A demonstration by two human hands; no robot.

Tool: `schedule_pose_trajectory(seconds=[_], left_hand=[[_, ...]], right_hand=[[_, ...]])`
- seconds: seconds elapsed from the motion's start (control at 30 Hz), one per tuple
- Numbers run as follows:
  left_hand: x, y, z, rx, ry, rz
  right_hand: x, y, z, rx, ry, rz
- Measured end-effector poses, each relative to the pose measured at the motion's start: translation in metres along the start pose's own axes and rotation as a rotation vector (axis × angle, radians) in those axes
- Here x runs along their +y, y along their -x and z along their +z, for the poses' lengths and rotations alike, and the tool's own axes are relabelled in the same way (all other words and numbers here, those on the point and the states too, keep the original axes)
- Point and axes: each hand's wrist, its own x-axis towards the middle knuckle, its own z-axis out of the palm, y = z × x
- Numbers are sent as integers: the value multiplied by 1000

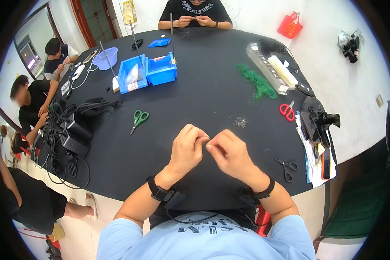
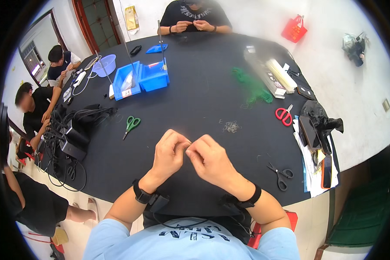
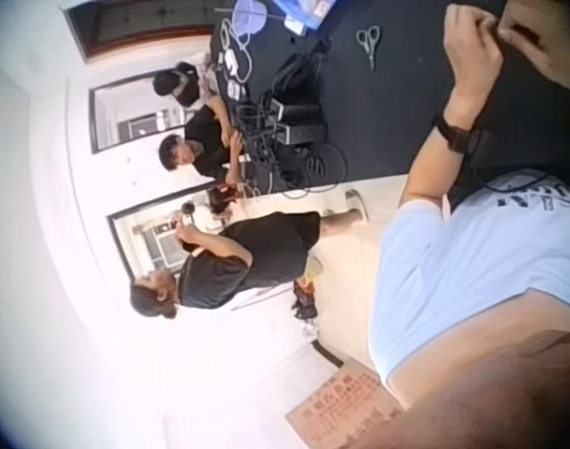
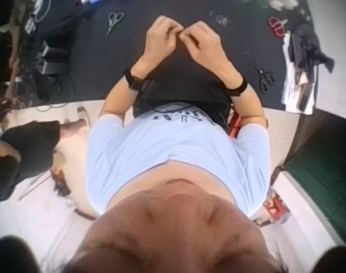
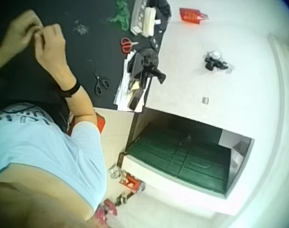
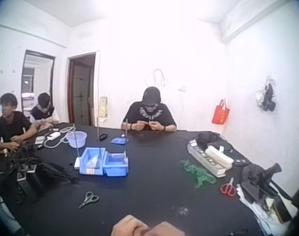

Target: The person threads a small red object onto a fishing line by hand and then trims the line using scissors.

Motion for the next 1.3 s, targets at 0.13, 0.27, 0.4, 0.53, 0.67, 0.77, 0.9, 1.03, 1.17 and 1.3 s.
schedule_pose_trajectory(seconds=[0.13, 0.27, 0.4, 0.53, 0.67, 0.77, 0.9, 1.03, 1.17, 1.3], left_hand=[[3, -1, -1, -81, 36, 59], [9, 2, -1, -114, 178, -13], [10, 1, -4, -81, 162, -81], [7, 2, -2, 7, 257, -135], [-3, 5, -2, -60, 381, -271], [3, 1, -2, -41, 579, -398], [-2, 0, -1, -13, 511, -417], [-2, 2, 4, -5, 524, -405], [-1, 4, 4, -54, 524, -442], [2, 3, 3, -89, 556, -474]], right_hand=[[11, -7, -5, 143, -21, 95], [35, -4, 0, 108, -209, 281], [39, -2, 5, -35, -469, 524], [36, 2, 14, -98, -613, 553], [32, 2, 17, -126, -714, 570], [35, 2, 18, -99, -666, 582], [30, -1, 16, 202, -340, 242], [26, -2, 15, 161, -272, 219], [31, 0, 17, 204, -358, 313], [32, -1, 16, 221, -350, 315]])
